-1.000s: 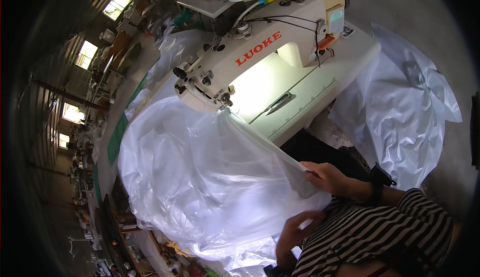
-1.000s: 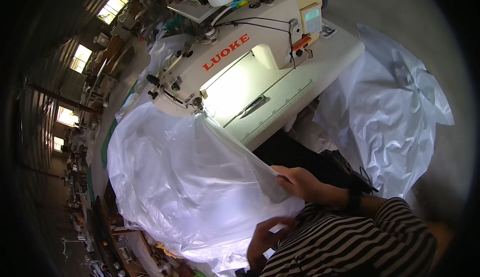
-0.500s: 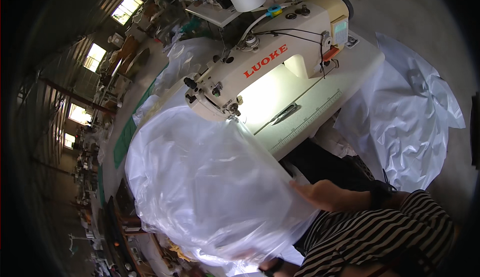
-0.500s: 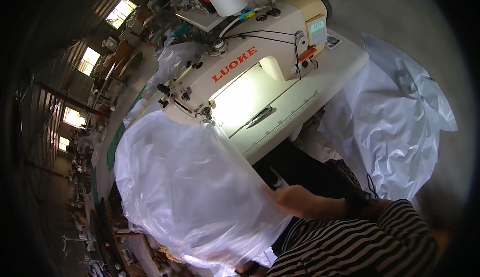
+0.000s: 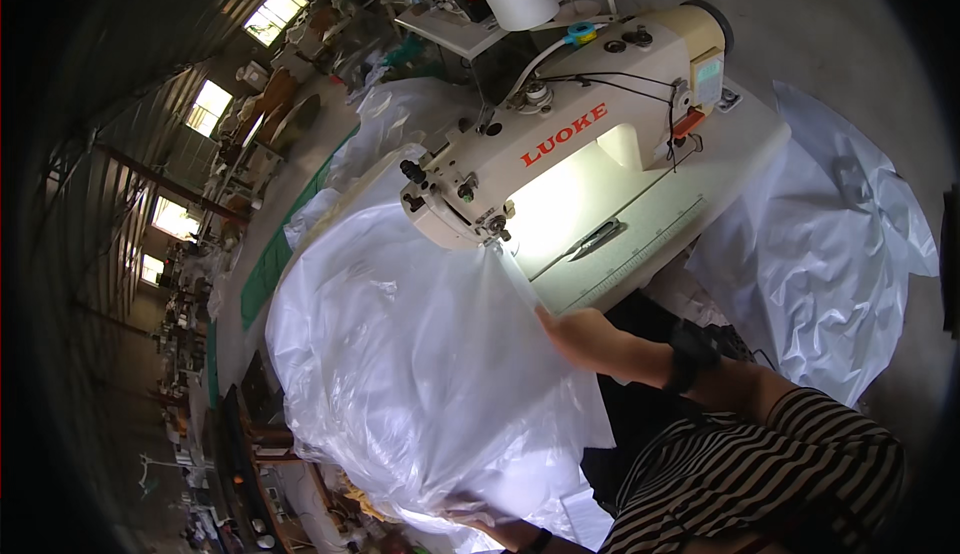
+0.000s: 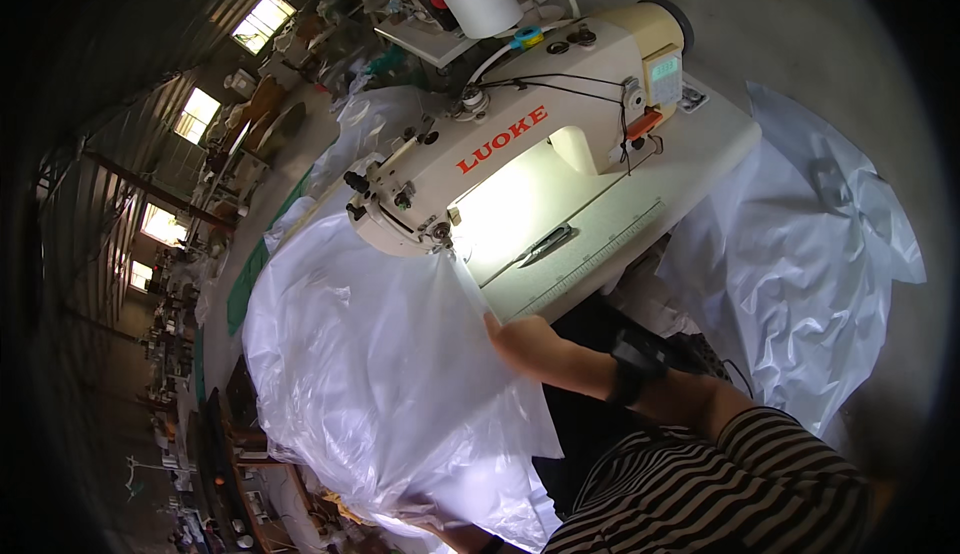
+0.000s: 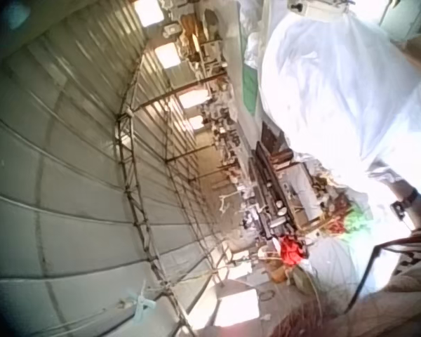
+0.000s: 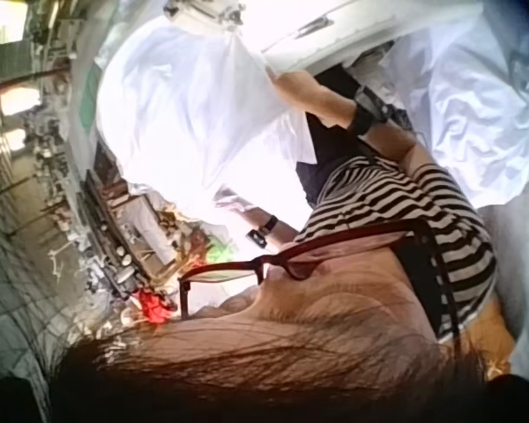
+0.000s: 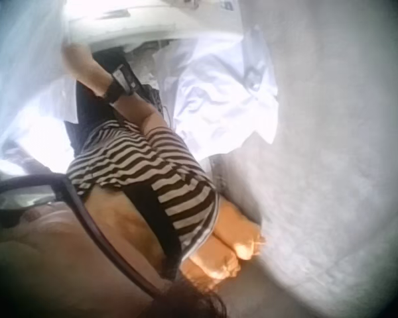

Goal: Sewing together large sheets of white plastic or vinyl material using a Luoke industrial sewing machine.

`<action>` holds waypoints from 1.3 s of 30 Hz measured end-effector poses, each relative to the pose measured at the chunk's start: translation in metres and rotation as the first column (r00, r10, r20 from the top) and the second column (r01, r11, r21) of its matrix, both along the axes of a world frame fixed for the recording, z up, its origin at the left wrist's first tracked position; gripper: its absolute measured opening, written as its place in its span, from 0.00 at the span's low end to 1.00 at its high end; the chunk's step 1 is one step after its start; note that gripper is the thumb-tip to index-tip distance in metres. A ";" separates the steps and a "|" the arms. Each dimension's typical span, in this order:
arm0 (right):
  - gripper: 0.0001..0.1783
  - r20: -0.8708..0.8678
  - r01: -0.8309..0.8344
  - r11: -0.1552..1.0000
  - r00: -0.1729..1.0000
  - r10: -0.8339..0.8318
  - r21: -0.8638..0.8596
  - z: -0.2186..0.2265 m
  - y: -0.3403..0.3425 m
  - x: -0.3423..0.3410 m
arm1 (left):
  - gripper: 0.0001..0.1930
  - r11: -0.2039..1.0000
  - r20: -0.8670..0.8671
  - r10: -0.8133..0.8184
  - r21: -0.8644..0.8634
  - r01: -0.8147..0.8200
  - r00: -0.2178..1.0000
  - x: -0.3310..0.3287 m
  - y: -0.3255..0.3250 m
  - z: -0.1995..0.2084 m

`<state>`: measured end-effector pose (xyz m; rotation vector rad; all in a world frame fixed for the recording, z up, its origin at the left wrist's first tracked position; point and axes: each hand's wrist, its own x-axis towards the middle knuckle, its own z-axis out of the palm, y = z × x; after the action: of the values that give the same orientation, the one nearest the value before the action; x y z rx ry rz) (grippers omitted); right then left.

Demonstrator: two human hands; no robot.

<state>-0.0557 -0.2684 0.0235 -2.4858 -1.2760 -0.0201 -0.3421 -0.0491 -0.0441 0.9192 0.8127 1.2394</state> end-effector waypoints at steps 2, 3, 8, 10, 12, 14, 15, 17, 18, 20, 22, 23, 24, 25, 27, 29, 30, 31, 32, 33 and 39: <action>0.34 -0.056 0.017 0.997 0.998 -0.013 0.076 0.002 0.019 0.020 | 0.17 0.999 0.037 -0.035 -0.002 0.035 0.999 -0.004 0.003 -0.009; 0.33 -0.059 0.023 1.000 0.998 -0.023 0.000 0.003 0.026 0.029 | 0.17 0.998 0.060 -0.064 -0.004 0.065 0.996 -0.007 0.004 -0.015; 0.29 -0.356 0.153 0.937 0.934 -0.034 0.312 0.000 0.006 0.026 | 0.18 0.924 0.296 -0.355 -0.032 0.381 0.886 -0.039 -0.008 -0.059; 0.29 -0.453 0.188 0.913 0.892 -0.004 0.362 -0.003 -0.024 0.006 | 0.18 0.859 0.366 -0.467 -0.029 0.512 0.805 -0.053 -0.020 -0.078; 0.28 -0.546 0.251 0.872 0.837 0.022 0.420 -0.006 -0.054 -0.014 | 0.18 0.846 -0.516 -0.270 0.276 0.456 0.813 -0.065 -0.034 -0.092; 0.28 -0.767 0.366 0.847 0.637 0.074 0.385 -0.010 -0.080 -0.031 | 0.17 0.637 -0.891 0.355 0.451 0.625 0.282 -0.072 -0.054 -0.097; 0.28 -0.767 0.364 0.850 0.637 0.071 0.381 -0.011 -0.090 -0.035 | 0.16 0.879 -0.897 0.047 0.246 0.408 0.439 -0.072 -0.068 -0.097; 0.26 -0.857 0.406 0.863 0.512 0.056 0.299 -0.013 -0.105 -0.046 | 0.13 0.920 -0.796 -0.336 -0.164 0.355 0.503 -0.071 -0.096 -0.081; 0.25 -0.855 0.389 0.879 0.517 0.040 0.276 -0.015 -0.110 -0.049 | 0.12 0.796 -0.730 -0.516 -0.217 0.565 0.448 -0.068 -0.111 -0.067; 0.25 -0.843 0.379 0.871 0.532 0.072 0.314 -0.018 -0.115 -0.052 | 0.09 0.373 -0.665 -0.741 -0.294 0.880 0.091 -0.054 -0.141 -0.029; 0.24 -0.839 0.368 0.874 0.539 0.078 0.317 -0.022 -0.116 -0.054 | 0.09 0.338 -0.335 -0.922 -0.465 0.818 0.191 -0.030 -0.174 0.012; 0.24 -0.830 0.347 0.875 0.548 0.104 0.339 -0.024 -0.115 -0.055 | 0.09 0.381 -0.355 -0.907 -0.460 0.802 0.228 -0.013 -0.185 0.030; 0.24 -0.820 0.325 0.874 0.558 0.132 0.362 -0.027 -0.113 -0.056 | 0.08 0.475 -0.372 -0.863 -0.376 0.796 0.340 0.003 -0.195 0.050; 0.24 -0.817 0.322 0.874 0.561 0.133 0.364 -0.029 -0.111 -0.056 | 0.07 0.577 -0.464 -0.737 -0.054 0.815 0.491 0.021 -0.203 0.065; 0.24 -0.841 0.341 0.849 0.503 0.198 0.404 -0.032 -0.109 -0.057 | 0.12 0.472 -0.645 -0.354 0.503 0.724 0.678 0.065 -0.200 0.082; 0.24 -0.856 0.341 0.846 0.465 0.227 0.410 -0.034 -0.110 -0.057 | 0.24 0.279 -0.800 -0.051 0.564 0.777 0.598 0.108 -0.194 0.086; 0.24 -0.873 0.342 0.845 0.416 0.255 0.410 -0.034 -0.113 -0.057 | 0.32 0.352 -0.892 -0.051 0.404 0.844 0.448 0.122 -0.198 0.085; 0.24 -0.869 0.348 0.842 0.426 0.251 0.413 -0.034 -0.115 -0.057 | 0.32 0.281 -0.875 -0.024 0.457 0.844 0.483 0.127 -0.203 0.086; 0.25 -0.906 0.398 0.847 0.371 0.202 0.352 -0.033 -0.119 -0.056 | 0.35 0.180 -0.911 -0.230 0.306 0.935 0.342 0.132 -0.205 0.085; 0.26 -0.933 0.445 0.841 0.313 0.178 0.309 -0.031 -0.121 -0.055 | 0.39 0.016 -0.909 -0.405 0.098 0.995 0.096 0.130 -0.211 0.084; 0.31 -0.444 0.270 0.895 0.891 -0.093 0.356 -0.021 -0.103 -0.051 | 0.33 -0.072 -0.445 -0.878 -0.247 0.966 -0.179 0.062 -0.203 0.047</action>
<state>-0.1063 -0.3710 0.0030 -2.0862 -0.7578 0.1720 -0.2804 -0.2525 0.0026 1.5898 0.0988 -0.4272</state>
